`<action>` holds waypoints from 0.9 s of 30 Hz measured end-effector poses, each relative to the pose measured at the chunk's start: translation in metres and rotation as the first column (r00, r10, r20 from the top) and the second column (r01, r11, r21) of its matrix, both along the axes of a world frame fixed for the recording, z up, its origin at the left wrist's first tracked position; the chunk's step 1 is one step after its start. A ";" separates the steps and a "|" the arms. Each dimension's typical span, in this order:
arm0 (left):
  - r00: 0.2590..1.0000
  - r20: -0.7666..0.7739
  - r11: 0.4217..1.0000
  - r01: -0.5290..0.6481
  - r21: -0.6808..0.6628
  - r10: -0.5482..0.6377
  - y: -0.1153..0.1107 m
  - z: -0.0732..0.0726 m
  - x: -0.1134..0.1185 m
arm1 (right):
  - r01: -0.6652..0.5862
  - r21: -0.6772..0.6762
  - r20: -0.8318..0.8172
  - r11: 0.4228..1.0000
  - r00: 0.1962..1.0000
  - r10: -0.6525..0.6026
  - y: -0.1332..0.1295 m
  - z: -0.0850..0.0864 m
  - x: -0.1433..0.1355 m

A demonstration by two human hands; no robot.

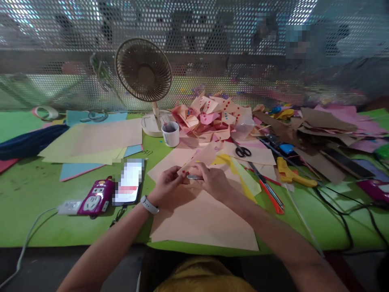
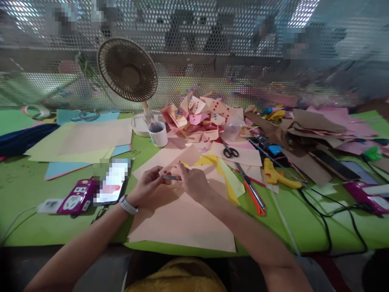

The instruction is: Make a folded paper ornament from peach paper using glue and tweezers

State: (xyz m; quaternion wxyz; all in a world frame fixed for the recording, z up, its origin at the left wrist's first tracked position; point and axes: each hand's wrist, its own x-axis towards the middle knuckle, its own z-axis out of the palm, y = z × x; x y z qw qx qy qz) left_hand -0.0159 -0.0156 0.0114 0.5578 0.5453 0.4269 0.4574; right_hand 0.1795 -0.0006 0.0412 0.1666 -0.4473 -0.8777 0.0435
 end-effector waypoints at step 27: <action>0.999 0.029 0.997 -0.044 -0.058 0.046 0.002 0.006 0.001 | -0.539 -0.783 -0.473 0.309 0.840 0.265 -0.012 0.049 0.021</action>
